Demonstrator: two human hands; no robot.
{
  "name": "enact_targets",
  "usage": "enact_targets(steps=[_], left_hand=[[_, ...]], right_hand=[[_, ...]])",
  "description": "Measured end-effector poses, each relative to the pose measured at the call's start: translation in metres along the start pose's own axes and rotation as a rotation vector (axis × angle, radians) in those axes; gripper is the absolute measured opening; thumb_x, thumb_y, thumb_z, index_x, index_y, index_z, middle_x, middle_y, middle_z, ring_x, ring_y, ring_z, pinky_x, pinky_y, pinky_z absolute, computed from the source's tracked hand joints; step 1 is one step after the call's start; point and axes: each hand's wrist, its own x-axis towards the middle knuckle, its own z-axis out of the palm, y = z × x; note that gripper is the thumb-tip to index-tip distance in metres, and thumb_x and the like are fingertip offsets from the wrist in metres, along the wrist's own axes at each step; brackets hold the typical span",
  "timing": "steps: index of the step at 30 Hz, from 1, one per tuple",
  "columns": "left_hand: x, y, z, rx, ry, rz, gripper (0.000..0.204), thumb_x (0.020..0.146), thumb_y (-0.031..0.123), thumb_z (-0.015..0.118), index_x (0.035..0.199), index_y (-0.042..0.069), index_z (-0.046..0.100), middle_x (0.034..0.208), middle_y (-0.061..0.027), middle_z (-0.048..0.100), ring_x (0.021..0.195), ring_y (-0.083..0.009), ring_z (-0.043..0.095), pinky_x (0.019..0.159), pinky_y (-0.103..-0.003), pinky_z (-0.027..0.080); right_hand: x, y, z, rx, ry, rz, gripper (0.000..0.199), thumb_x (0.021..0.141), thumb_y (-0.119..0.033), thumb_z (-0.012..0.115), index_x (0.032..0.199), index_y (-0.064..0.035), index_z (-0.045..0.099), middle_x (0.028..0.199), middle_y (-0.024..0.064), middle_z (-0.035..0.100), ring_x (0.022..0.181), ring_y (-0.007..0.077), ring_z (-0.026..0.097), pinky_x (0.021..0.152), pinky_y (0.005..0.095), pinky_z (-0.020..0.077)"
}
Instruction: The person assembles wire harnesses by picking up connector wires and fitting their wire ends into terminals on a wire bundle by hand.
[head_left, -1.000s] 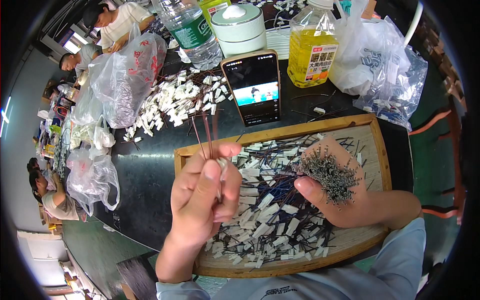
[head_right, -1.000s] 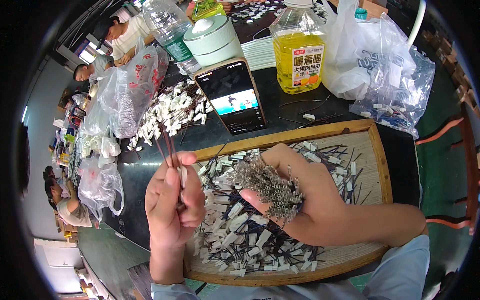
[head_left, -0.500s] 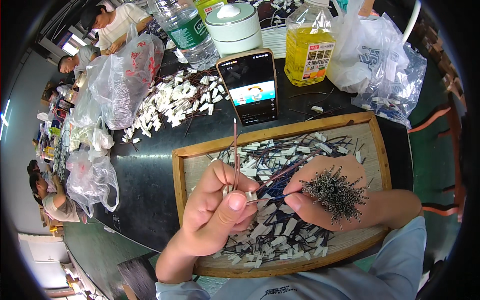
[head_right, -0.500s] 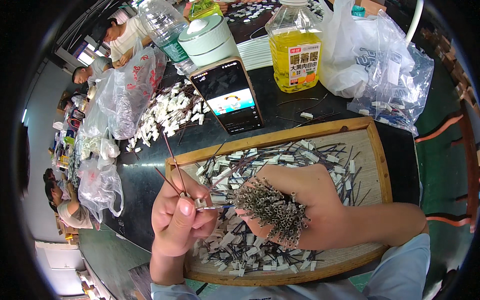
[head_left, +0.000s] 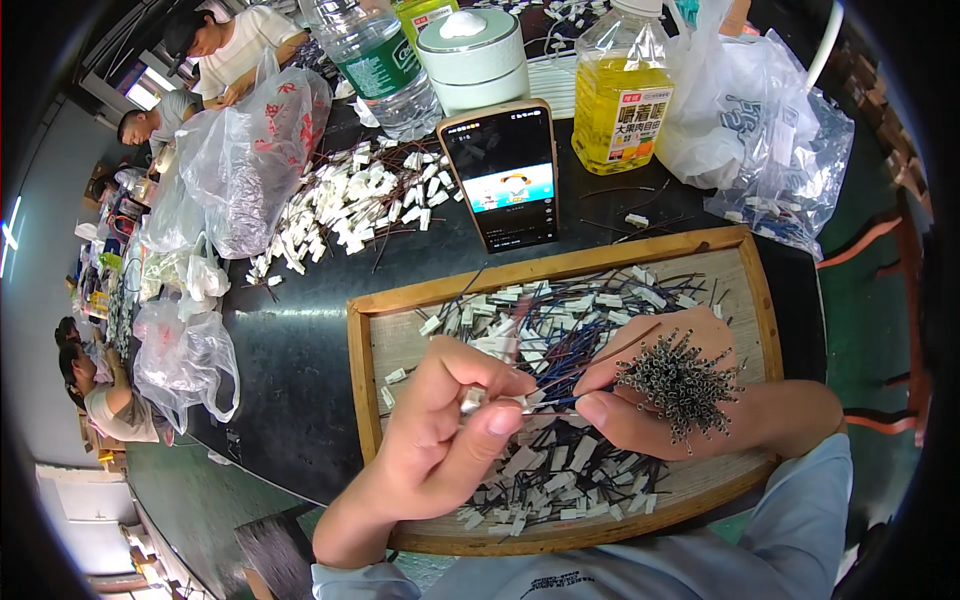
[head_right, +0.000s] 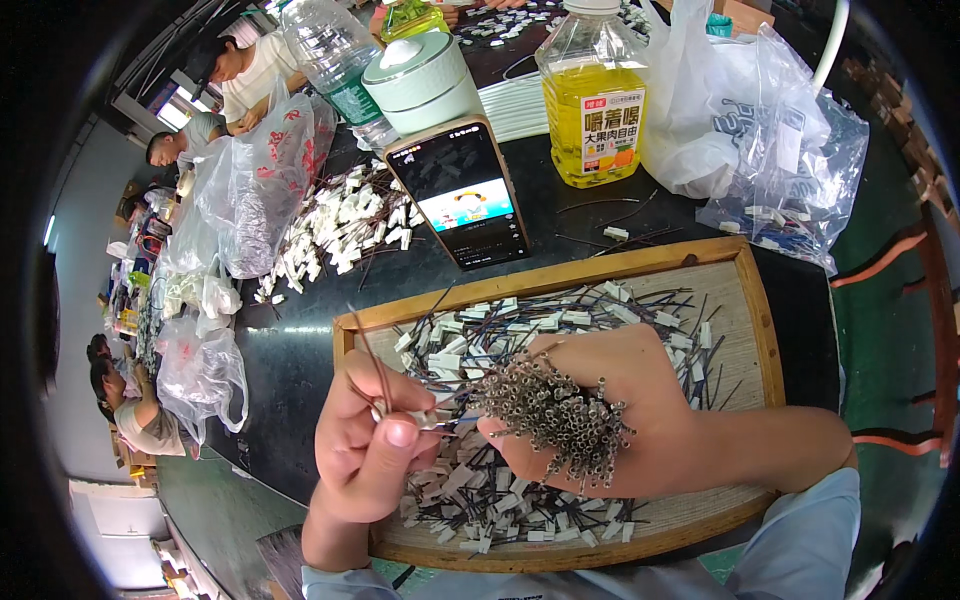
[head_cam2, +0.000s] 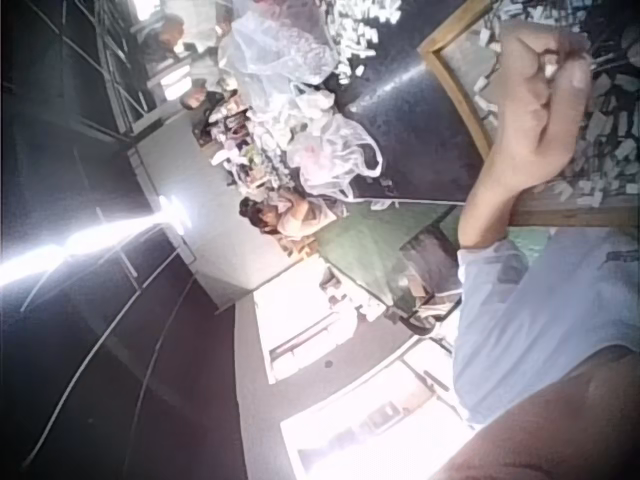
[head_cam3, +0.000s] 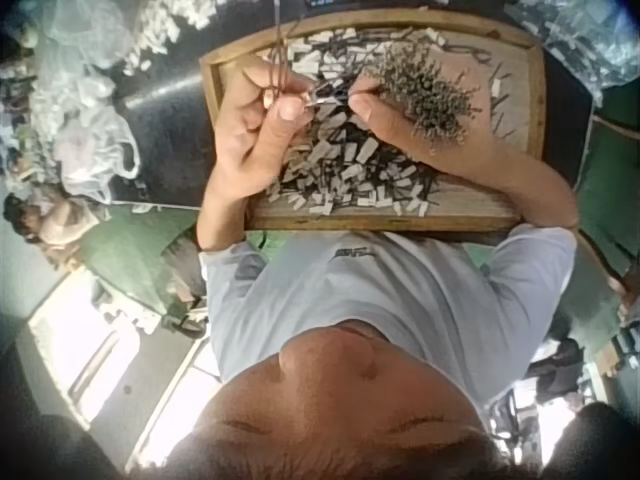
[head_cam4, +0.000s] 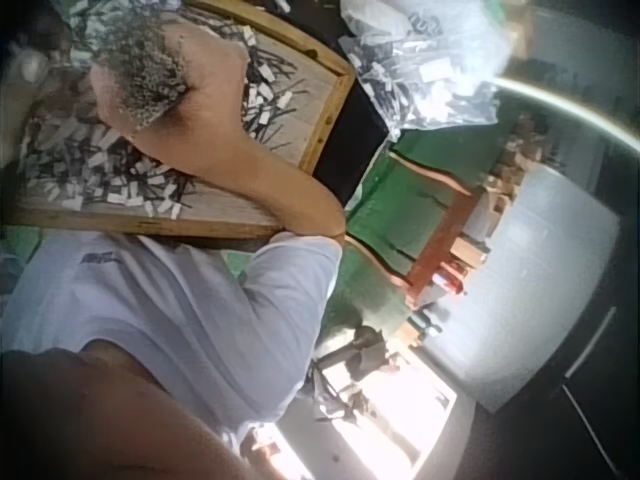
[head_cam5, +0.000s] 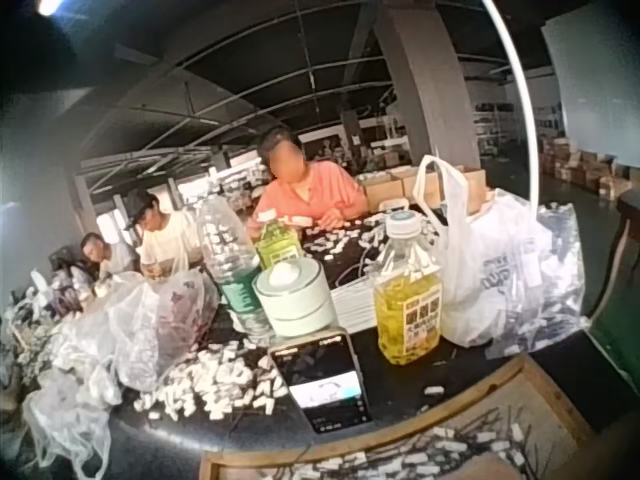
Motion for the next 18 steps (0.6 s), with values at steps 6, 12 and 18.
enact_targets(steps=[6, 12, 18], left_hand=[[0.002, -0.006, 0.002, 0.265, -0.122, 0.147, 0.02, 0.087, 0.003, 0.056, 0.103, -0.001, 0.045, 0.091, -0.0106, 0.055, 0.074, -0.0164, 0.056, 0.068, -0.026, 0.045], [0.001, 0.003, 0.003, 0.281, -0.06, 0.154, 0.016, 0.088, 0.004, 0.054, 0.101, 0.0, 0.045, 0.089, -0.0096, 0.056, 0.072, -0.0133, 0.055, 0.065, -0.025, 0.045], [0.008, 0.004, -0.002, 0.099, 0.302, 0.085, 0.021, 0.096, 0.024, 0.044, 0.094, 0.003, 0.043, 0.063, 0.0012, 0.04, 0.046, -0.004, 0.032, 0.039, -0.018, 0.027]], right_hand=[[0.002, 0.008, 0.002, 0.073, -0.073, -0.116, 0.017, 0.068, -0.009, 0.075, 0.081, -0.004, 0.066, 0.073, 0.0074, 0.064, 0.06, 0.0189, 0.062, 0.054, 0.0266, 0.0477], [0.004, 0.014, 0.004, 0.082, -0.085, -0.156, 0.02, 0.065, -0.003, 0.073, 0.084, -0.0034, 0.066, 0.076, 0.0071, 0.065, 0.064, 0.0198, 0.063, 0.056, 0.0269, 0.0484], [0.004, 0.003, -0.001, -0.147, 0.138, -0.036, 0.017, 0.072, -0.011, 0.075, 0.081, -0.0027, 0.063, 0.07, 0.0073, 0.063, 0.059, 0.0187, 0.062, 0.053, 0.027, 0.0456]])
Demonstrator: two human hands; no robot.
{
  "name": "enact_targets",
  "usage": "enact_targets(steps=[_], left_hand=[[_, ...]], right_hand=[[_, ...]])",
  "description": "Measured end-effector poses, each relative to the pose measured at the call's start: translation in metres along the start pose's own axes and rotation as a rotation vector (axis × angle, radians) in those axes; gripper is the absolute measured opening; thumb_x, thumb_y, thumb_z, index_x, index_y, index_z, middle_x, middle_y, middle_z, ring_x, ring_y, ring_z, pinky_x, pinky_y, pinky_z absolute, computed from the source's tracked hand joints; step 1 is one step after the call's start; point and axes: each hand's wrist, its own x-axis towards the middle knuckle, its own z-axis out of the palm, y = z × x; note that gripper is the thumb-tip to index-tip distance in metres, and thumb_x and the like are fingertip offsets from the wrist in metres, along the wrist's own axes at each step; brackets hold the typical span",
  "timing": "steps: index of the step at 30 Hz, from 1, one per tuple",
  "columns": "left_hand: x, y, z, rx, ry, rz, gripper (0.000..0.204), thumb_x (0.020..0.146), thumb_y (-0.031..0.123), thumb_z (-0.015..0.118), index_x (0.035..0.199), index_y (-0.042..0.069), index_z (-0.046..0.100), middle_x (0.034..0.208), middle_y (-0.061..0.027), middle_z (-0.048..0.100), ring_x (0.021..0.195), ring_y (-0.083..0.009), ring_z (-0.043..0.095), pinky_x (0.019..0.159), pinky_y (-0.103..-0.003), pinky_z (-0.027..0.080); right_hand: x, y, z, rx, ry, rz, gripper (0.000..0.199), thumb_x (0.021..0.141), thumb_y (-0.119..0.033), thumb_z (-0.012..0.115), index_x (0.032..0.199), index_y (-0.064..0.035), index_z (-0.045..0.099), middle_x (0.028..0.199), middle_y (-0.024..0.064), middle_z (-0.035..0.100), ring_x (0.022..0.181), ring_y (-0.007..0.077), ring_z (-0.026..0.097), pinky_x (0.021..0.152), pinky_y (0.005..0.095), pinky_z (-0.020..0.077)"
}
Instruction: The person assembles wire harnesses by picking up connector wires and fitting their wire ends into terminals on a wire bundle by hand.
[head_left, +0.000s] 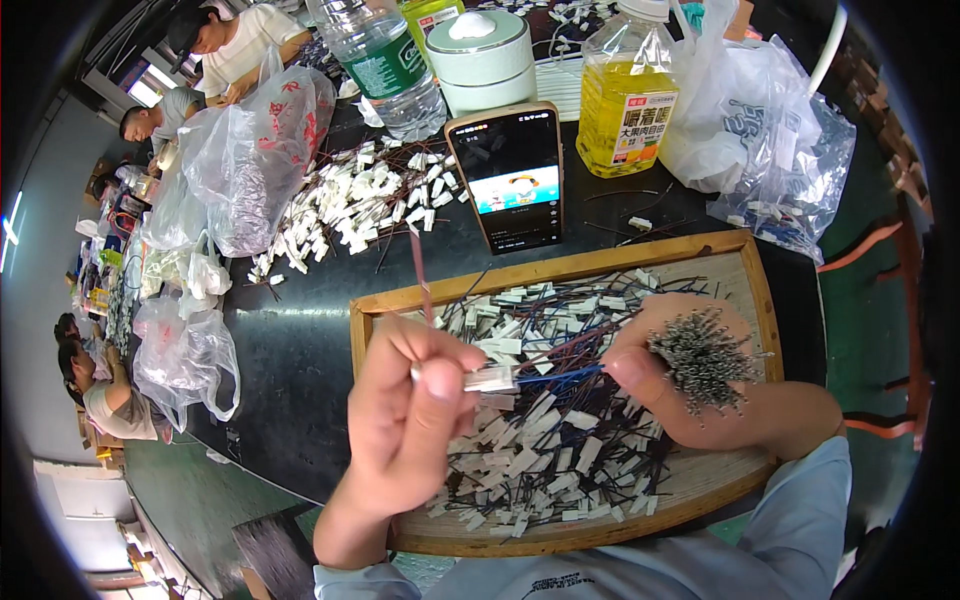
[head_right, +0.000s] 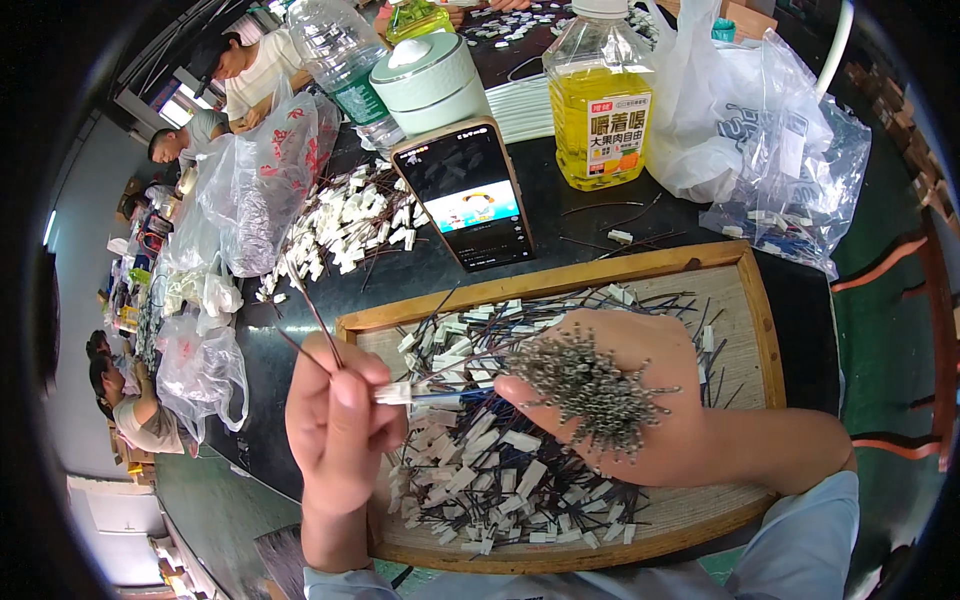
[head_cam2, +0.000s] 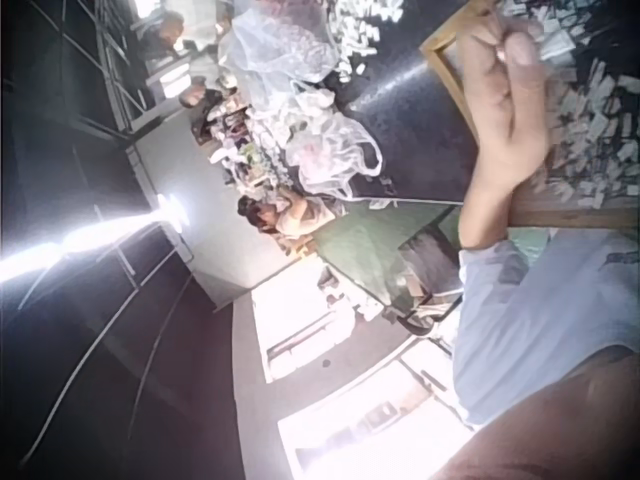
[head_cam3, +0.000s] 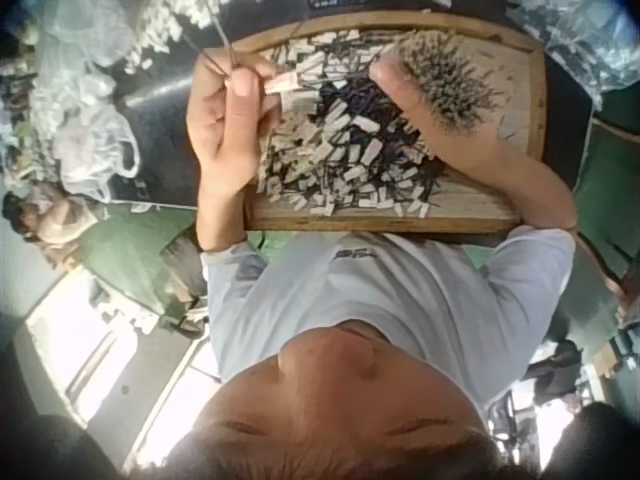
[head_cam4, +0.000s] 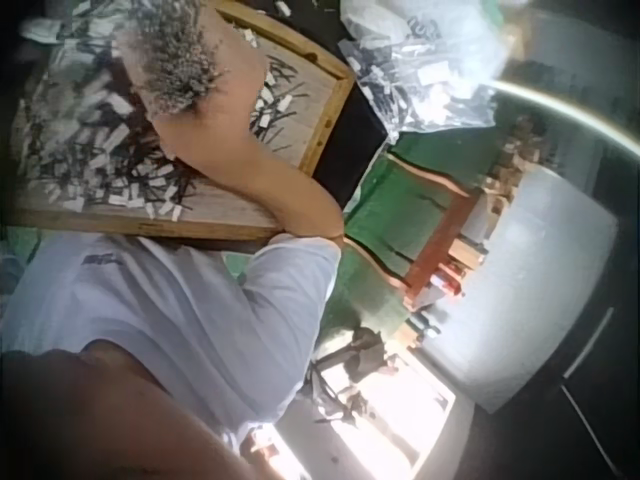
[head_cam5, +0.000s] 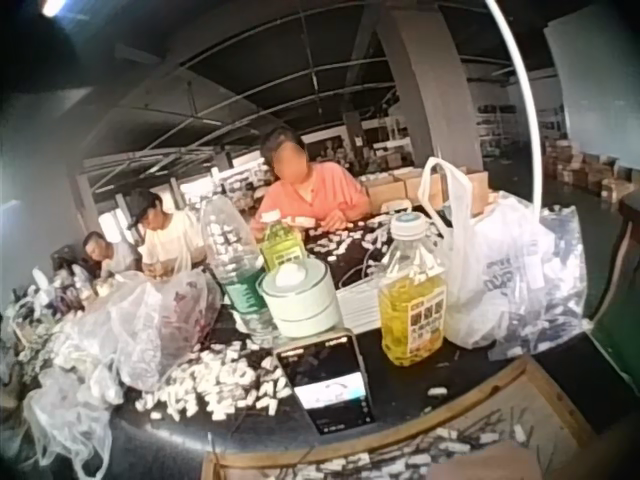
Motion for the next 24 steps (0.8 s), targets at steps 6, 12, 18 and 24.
enact_targets(steps=[6, 12, 18, 24], left_hand=[[0.021, -0.006, -0.026, -0.734, -0.105, -0.509, 0.029, 0.098, 0.031, 0.032, 0.091, 0.009, 0.048, 0.066, 0.0019, 0.034, 0.046, -0.0063, 0.027, 0.035, -0.019, 0.02], [0.025, -0.007, -0.009, -0.908, 0.087, -0.541, 0.022, 0.097, 0.027, 0.037, 0.097, 0.007, 0.048, 0.072, -0.0015, 0.041, 0.05, -0.0094, 0.033, 0.039, -0.019, 0.025], [0.02, -0.007, -0.009, -0.919, -0.13, -0.397, 0.028, 0.098, 0.03, 0.039, 0.109, 0.005, 0.047, 0.072, -0.0016, 0.041, 0.051, -0.0075, 0.033, 0.041, -0.019, 0.026], [0.01, -0.002, -0.007, -0.567, -0.291, -0.323, 0.039, 0.096, 0.038, 0.042, 0.117, 0.006, 0.039, 0.067, 0.0002, 0.037, 0.051, -0.0044, 0.03, 0.042, -0.018, 0.022]], right_hand=[[0.0, 0.004, 0.01, 0.133, -0.044, 0.0, 0.017, 0.076, -0.012, 0.074, 0.083, -0.0032, 0.061, 0.07, 0.0082, 0.061, 0.059, 0.0147, 0.059, 0.054, 0.0259, 0.0446], [-0.004, 0.003, 0.009, 0.261, 0.02, 0.171, 0.026, 0.082, -0.014, 0.068, 0.101, -0.0029, 0.054, 0.083, 0.0067, 0.06, 0.068, 0.0088, 0.054, 0.061, 0.0248, 0.0436], [-0.003, 0.002, 0.01, 0.227, -0.079, 0.073, 0.017, 0.082, -0.013, 0.067, 0.092, -0.0023, 0.059, 0.074, 0.006, 0.057, 0.063, 0.0108, 0.051, 0.058, 0.0265, 0.0423], [-0.007, 0.006, 0.01, 0.291, -0.136, 0.016, 0.019, 0.076, -0.009, 0.069, 0.093, -0.0029, 0.062, 0.076, 0.0097, 0.062, 0.061, 0.0185, 0.059, 0.054, 0.029, 0.0448]])
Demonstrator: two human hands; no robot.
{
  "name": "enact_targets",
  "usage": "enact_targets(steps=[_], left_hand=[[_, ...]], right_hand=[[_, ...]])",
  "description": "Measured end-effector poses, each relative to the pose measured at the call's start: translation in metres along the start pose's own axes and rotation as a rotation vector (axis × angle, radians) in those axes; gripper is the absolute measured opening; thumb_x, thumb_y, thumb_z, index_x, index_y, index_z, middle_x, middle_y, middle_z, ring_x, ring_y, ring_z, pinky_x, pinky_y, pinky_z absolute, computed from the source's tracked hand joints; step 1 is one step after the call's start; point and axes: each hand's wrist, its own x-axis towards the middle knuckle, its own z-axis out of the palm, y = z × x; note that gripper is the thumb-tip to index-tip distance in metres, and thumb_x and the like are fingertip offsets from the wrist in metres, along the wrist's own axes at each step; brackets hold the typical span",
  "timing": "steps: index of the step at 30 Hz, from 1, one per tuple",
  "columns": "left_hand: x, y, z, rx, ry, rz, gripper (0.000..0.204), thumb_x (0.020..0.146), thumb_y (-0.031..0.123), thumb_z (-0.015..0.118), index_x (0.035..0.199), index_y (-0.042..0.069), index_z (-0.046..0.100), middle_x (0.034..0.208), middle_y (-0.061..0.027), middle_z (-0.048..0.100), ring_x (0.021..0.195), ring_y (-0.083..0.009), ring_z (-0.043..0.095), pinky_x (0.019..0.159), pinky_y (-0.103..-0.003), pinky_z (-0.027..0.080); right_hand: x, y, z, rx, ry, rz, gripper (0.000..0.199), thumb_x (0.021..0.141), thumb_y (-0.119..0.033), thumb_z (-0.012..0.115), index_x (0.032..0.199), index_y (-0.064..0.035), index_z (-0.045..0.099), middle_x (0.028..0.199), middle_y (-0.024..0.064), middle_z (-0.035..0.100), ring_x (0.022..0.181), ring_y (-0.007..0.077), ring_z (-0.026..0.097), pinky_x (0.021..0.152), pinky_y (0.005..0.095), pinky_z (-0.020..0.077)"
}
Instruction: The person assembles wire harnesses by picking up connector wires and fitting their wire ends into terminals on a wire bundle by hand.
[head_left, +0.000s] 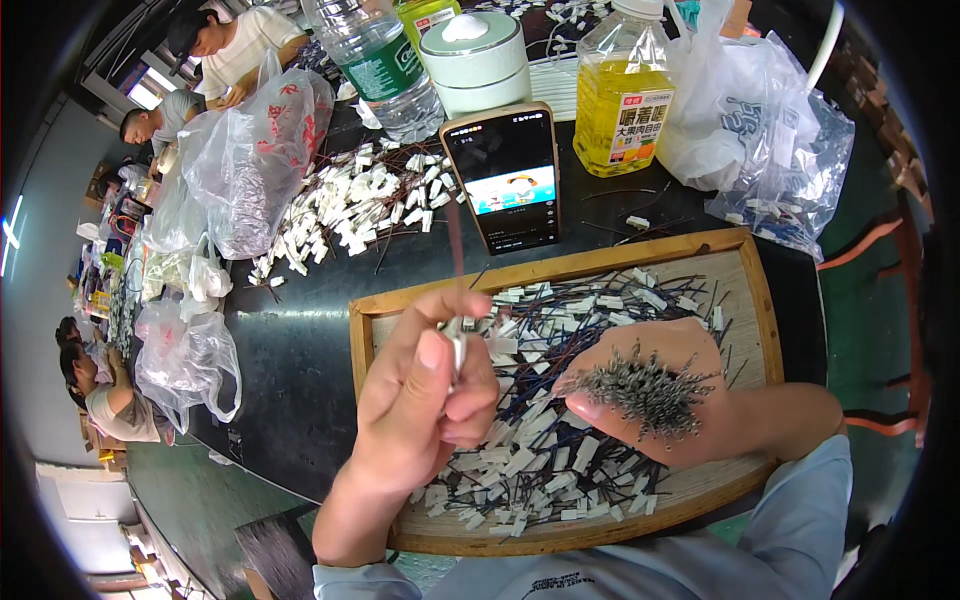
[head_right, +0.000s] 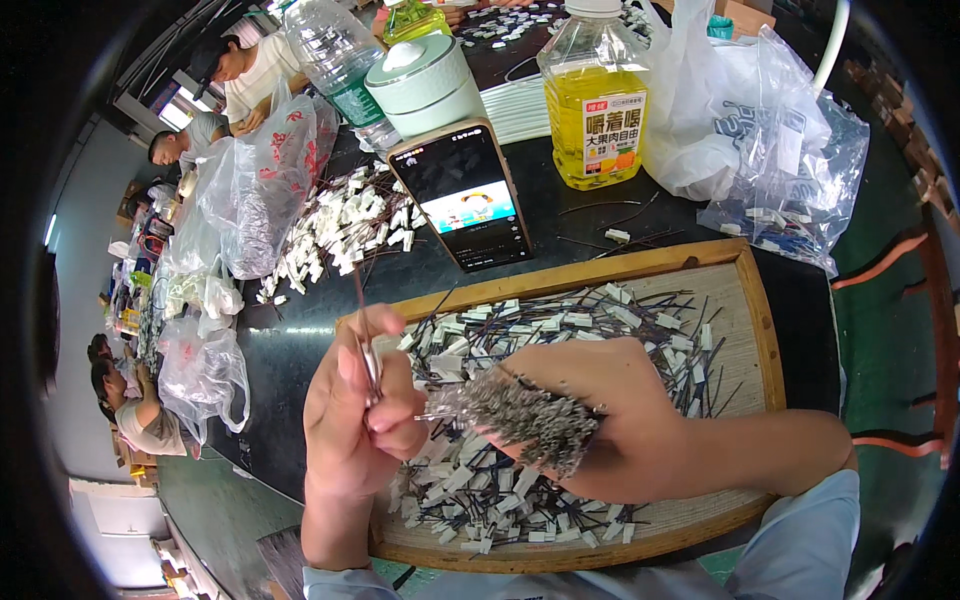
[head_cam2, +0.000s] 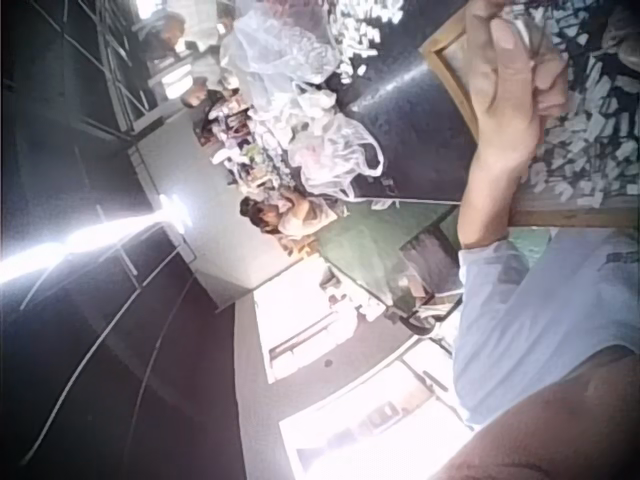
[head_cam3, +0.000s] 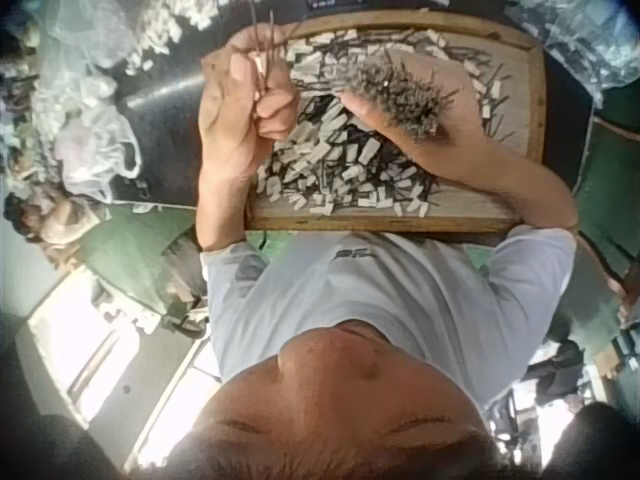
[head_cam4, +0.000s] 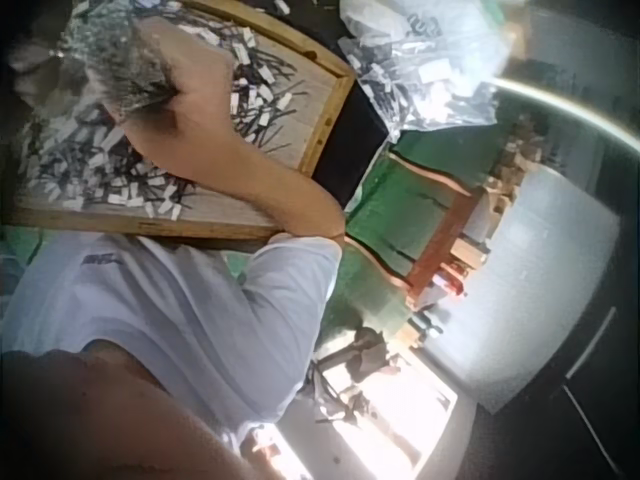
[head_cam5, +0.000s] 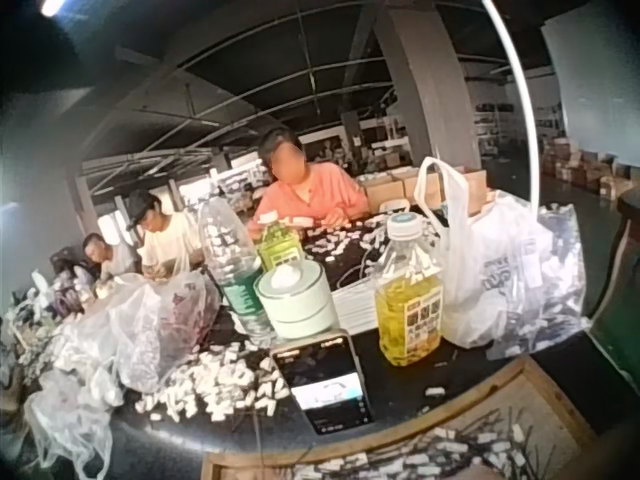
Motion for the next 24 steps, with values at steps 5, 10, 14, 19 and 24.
enact_targets(steps=[5, 10, 14, 19, 24], left_hand=[[-0.005, -0.003, 0.003, 0.046, -0.039, 0.035, 0.033, 0.096, 0.034, 0.044, 0.107, 0.003, 0.038, 0.067, -0.0011, 0.04, 0.052, -0.0043, 0.029, 0.044, -0.019, 0.023], [-0.008, -0.006, 0.003, 0.054, -0.055, -0.008, 0.025, 0.096, 0.025, 0.046, 0.099, 0.0, 0.043, 0.069, -0.0026, 0.047, 0.053, -0.0034, 0.033, 0.048, -0.018, 0.028], [-0.009, -0.005, 0.001, 0.074, -0.073, 0.006, 0.02, 0.095, 0.019, 0.047, 0.098, -0.001, 0.044, 0.069, -0.0022, 0.05, 0.054, -0.0027, 0.037, 0.049, -0.017, 0.03], [-0.01, -0.005, 0.006, 0.197, -0.015, 0.05, 0.016, 0.093, 0.012, 0.051, 0.1, 0.0, 0.043, 0.07, -0.0018, 0.052, 0.057, -0.0018, 0.042, 0.051, -0.017, 0.033], [-0.009, -0.006, 0.006, 0.379, -0.085, 0.103, 0.015, 0.092, 0.007, 0.05, 0.101, 0.0, 0.04, 0.071, -0.0011, 0.052, 0.057, -0.0008, 0.042, 0.051, -0.017, 0.032]], right_hand=[[-0.001, 0.004, -0.009, -0.143, -0.072, -0.134, 0.036, 0.067, -0.011, 0.073, 0.1, -0.0012, 0.061, 0.085, 0.0108, 0.065, 0.072, 0.0254, 0.065, 0.06, 0.0285, 0.0485], [-0.001, 0.001, -0.011, -0.087, -0.116, -0.143, 0.039, 0.067, -0.016, 0.073, 0.1, -0.0007, 0.06, 0.087, 0.0109, 0.065, 0.074, 0.0265, 0.065, 0.064, 0.029, 0.0494], [-0.001, 0.0, -0.013, -0.116, -0.14, -0.143, 0.037, 0.068, -0.017, 0.073, 0.098, -0.0016, 0.06, 0.088, 0.0111, 0.065, 0.075, 0.0263, 0.065, 0.064, 0.0294, 0.0495], [0.001, -0.004, -0.013, -0.142, -0.183, -0.168, 0.033, 0.068, -0.015, 0.072, 0.097, -0.0026, 0.061, 0.086, 0.0103, 0.065, 0.075, 0.0271, 0.065, 0.062, 0.0302, 0.0493], [0.002, -0.004, -0.012, -0.17, -0.187, -0.194, 0.035, 0.064, -0.012, 0.072, 0.097, -0.0053, 0.061, 0.083, 0.0082, 0.064, 0.073, 0.0276, 0.064, 0.06, 0.032, 0.049]])
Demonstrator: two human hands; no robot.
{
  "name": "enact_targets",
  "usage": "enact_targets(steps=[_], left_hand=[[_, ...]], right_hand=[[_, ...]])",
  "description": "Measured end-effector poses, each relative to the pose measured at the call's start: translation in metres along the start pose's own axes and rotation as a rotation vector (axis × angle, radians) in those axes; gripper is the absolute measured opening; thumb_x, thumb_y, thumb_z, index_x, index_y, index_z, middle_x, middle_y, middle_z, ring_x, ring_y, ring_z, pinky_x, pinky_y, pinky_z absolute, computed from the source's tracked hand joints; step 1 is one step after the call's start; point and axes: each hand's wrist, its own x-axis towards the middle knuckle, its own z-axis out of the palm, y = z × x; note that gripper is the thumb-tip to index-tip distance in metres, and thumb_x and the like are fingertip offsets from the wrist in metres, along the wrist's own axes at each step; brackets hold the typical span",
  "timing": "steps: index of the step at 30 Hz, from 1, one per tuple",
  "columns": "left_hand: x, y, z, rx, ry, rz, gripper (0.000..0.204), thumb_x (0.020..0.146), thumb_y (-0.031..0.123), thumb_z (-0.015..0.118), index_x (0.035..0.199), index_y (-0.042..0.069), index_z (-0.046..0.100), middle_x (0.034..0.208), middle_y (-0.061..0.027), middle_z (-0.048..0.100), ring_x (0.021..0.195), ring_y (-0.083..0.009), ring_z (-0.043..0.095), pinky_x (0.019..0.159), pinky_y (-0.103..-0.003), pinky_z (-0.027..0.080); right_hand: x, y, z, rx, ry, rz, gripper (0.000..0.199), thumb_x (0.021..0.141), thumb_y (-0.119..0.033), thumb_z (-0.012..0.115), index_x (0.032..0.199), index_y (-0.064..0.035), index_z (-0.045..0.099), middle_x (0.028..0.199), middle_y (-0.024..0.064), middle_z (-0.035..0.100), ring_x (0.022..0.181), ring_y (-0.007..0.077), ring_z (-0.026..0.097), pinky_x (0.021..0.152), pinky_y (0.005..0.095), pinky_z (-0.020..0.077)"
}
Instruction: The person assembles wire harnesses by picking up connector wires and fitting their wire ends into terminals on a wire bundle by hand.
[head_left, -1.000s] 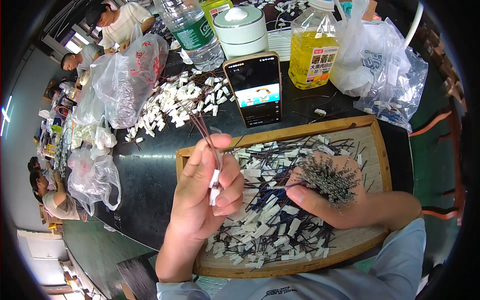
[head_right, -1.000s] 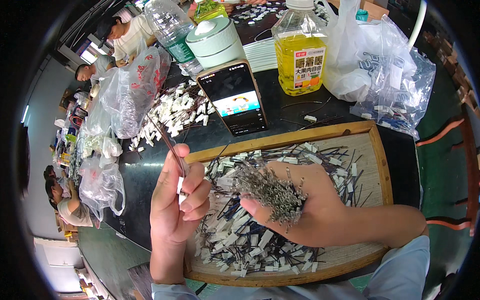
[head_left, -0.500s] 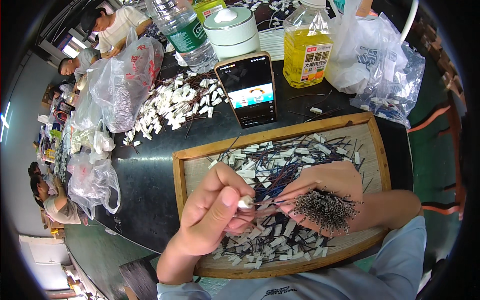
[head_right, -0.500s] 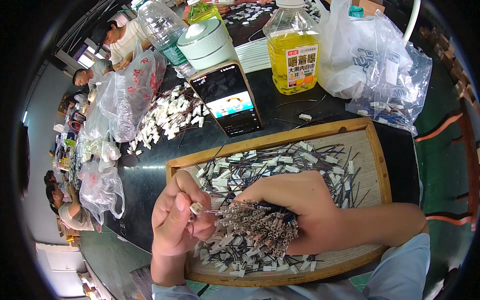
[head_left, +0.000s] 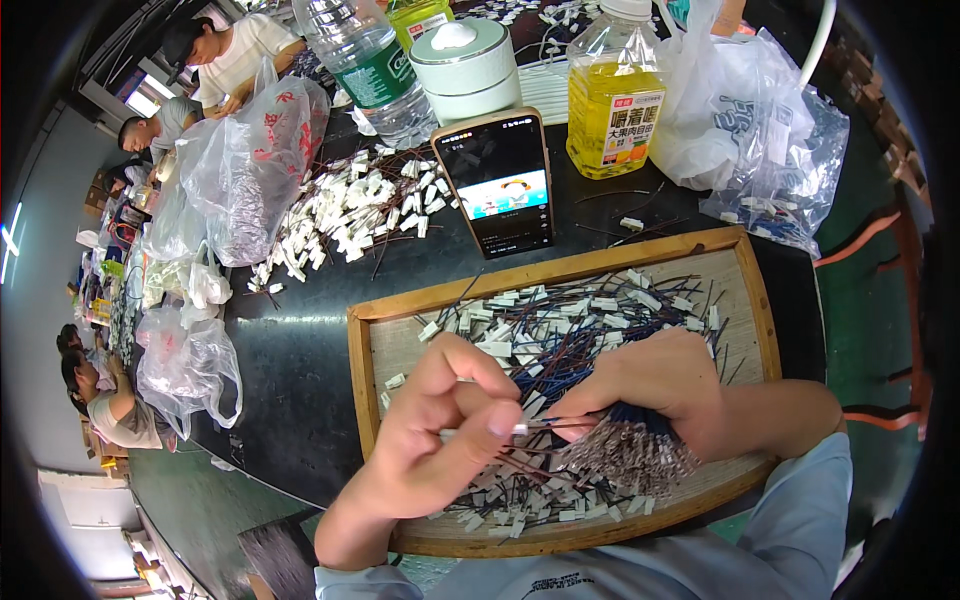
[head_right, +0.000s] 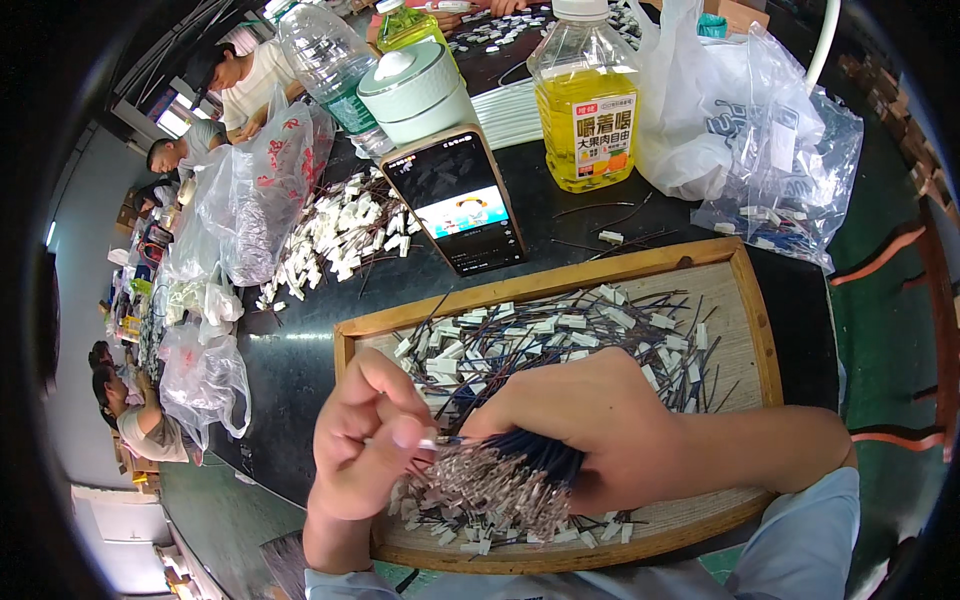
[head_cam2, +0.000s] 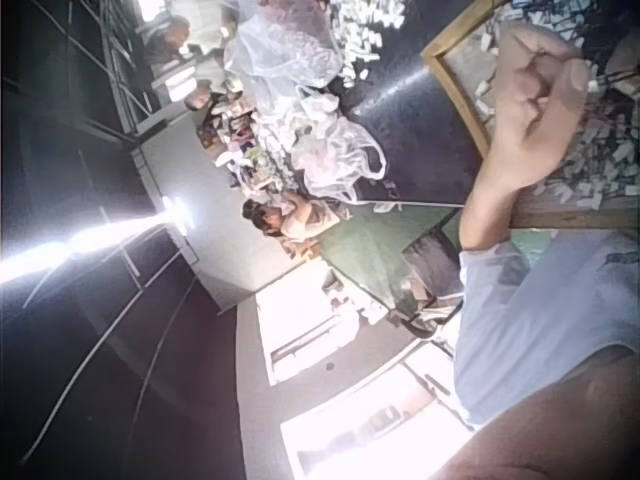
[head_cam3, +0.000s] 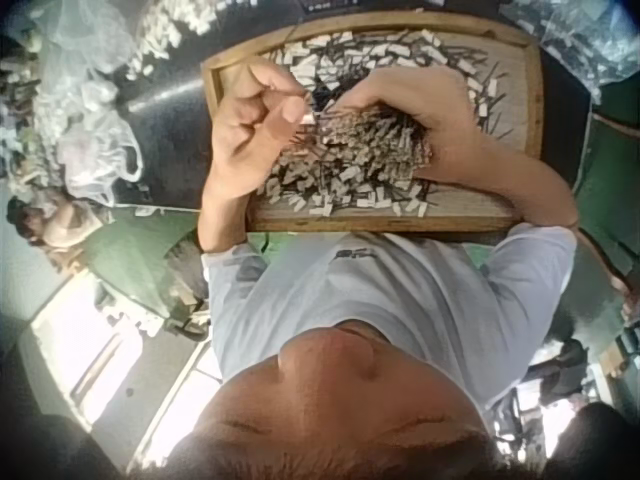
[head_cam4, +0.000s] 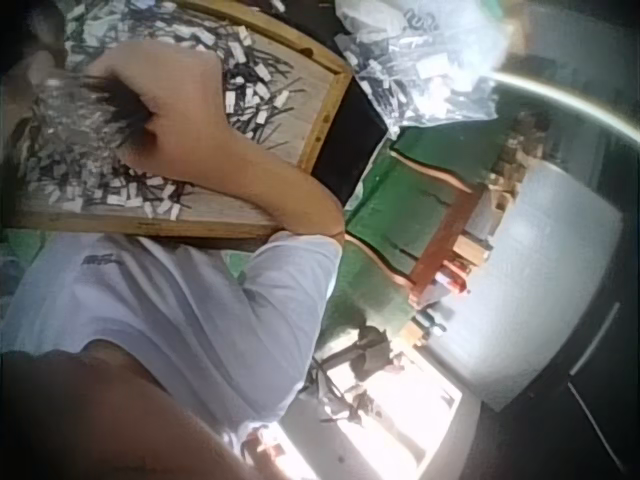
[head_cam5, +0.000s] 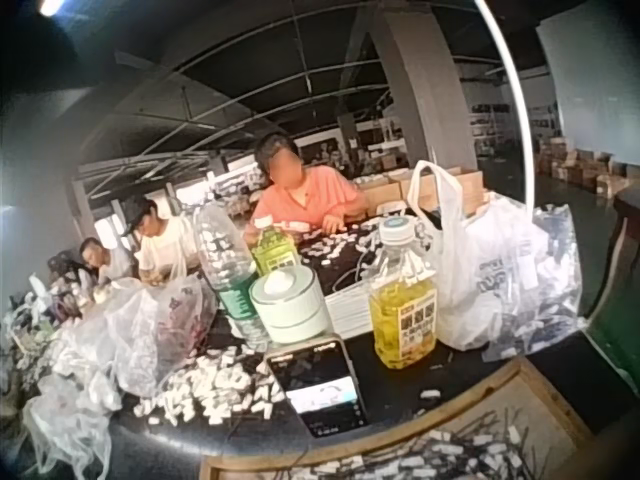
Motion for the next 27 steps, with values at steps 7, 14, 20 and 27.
enact_targets(steps=[7, 14, 20, 27], left_hand=[[-0.001, 0.007, 0.006, 0.19, -0.094, -0.069, 0.012, 0.093, 0.003, 0.047, 0.101, 0.0, 0.038, 0.072, -0.0008, 0.051, 0.059, -0.0004, 0.043, 0.052, -0.016, 0.033], [-0.002, 0.007, 0.0, 0.164, 0.068, 0.03, 0.013, 0.095, 0.006, 0.044, 0.106, 0.0, 0.039, 0.083, -0.0023, 0.052, 0.061, -0.0006, 0.045, 0.054, -0.017, 0.036], [0.0, 0.013, -0.005, 0.16, 0.243, -0.001, 0.026, 0.098, 0.023, 0.041, 0.101, -0.001, 0.051, 0.079, -0.0002, 0.053, 0.055, 0.0, 0.042, 0.049, -0.014, 0.032], [0.009, 0.002, -0.024, -0.069, 0.376, 0.092, 0.046, 0.101, 0.035, 0.028, 0.097, 0.0, 0.057, 0.05, 0.0059, 0.031, 0.038, -0.0031, 0.023, 0.037, -0.02, 0.018]], right_hand=[[-0.005, 0.006, 0.006, -0.036, -0.077, -0.035, 0.04, 0.06, -0.008, 0.07, 0.099, -0.0081, 0.061, 0.087, 0.006, 0.062, 0.072, 0.0248, 0.062, 0.054, 0.0326, 0.0468], [0.0, 0.008, 0.007, -0.147, 0.082, -0.027, 0.034, 0.062, -0.008, 0.07, 0.095, -0.008, 0.063, 0.081, 0.0067, 0.064, 0.066, 0.0234, 0.062, 0.055, 0.0319, 0.0477], [0.003, 0.002, 0.008, -0.211, 0.283, 0.011, 0.014, 0.076, -0.01, 0.072, 0.085, -0.0065, 0.061, 0.069, 0.0066, 0.063, 0.058, 0.0188, 0.062, 0.051, 0.0264, 0.0462], [0.003, -0.005, 0.004, 0.0, 0.289, 0.27, 0.02, 0.074, -0.01, 0.075, 0.088, -0.0027, 0.063, 0.08, 0.0074, 0.066, 0.069, 0.0127, 0.064, 0.062, 0.0255, 0.0488]])
